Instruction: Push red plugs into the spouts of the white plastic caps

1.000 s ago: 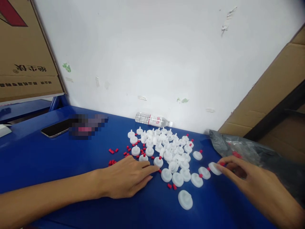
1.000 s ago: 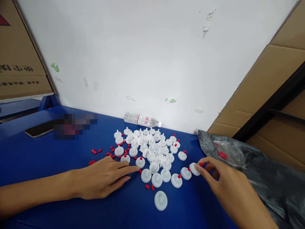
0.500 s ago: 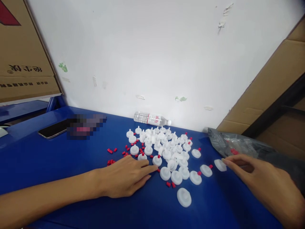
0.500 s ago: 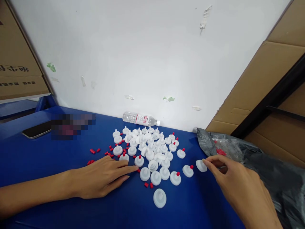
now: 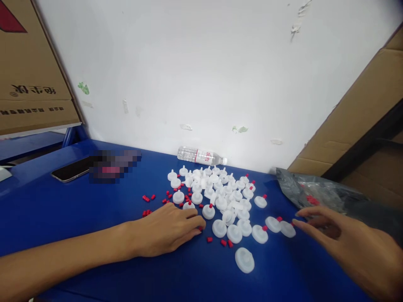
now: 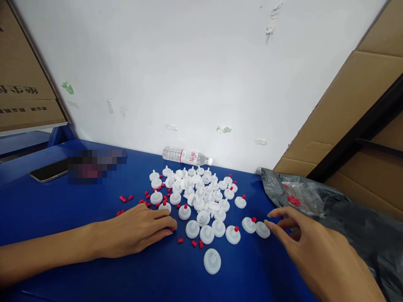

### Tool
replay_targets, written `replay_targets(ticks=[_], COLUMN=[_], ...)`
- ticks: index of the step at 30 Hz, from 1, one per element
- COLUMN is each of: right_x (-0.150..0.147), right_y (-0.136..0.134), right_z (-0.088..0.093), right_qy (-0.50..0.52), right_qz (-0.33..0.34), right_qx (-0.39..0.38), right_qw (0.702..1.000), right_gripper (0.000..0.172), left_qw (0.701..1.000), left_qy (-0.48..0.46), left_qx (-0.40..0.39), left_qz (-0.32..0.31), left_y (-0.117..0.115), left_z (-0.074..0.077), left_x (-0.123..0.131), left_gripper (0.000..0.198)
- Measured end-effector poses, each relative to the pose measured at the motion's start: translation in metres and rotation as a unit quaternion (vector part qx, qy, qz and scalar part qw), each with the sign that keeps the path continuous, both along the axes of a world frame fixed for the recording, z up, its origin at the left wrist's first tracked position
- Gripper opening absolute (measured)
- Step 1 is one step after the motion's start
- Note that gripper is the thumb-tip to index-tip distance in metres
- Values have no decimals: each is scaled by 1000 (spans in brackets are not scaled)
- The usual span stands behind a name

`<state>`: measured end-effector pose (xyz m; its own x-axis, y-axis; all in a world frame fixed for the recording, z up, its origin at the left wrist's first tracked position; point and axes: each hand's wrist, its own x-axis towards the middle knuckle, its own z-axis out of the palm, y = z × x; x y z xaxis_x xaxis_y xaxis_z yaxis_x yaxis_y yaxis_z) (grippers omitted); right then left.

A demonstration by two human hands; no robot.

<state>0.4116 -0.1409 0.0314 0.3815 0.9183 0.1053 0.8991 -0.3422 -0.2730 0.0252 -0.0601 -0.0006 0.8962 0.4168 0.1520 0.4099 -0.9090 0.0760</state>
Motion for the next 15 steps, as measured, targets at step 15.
replay_targets(ticks=[15], right_x=[-110], right_y=[-15], right_z=[-13], right_qy=[18], right_qz=[209], right_qx=[-152], right_qw=[966], right_gripper=[50], left_qw=[999], left_qy=[-30], left_qx=[-24], left_qz=[2], left_y=[-1], left_z=[1], left_x=[0], left_gripper=[6])
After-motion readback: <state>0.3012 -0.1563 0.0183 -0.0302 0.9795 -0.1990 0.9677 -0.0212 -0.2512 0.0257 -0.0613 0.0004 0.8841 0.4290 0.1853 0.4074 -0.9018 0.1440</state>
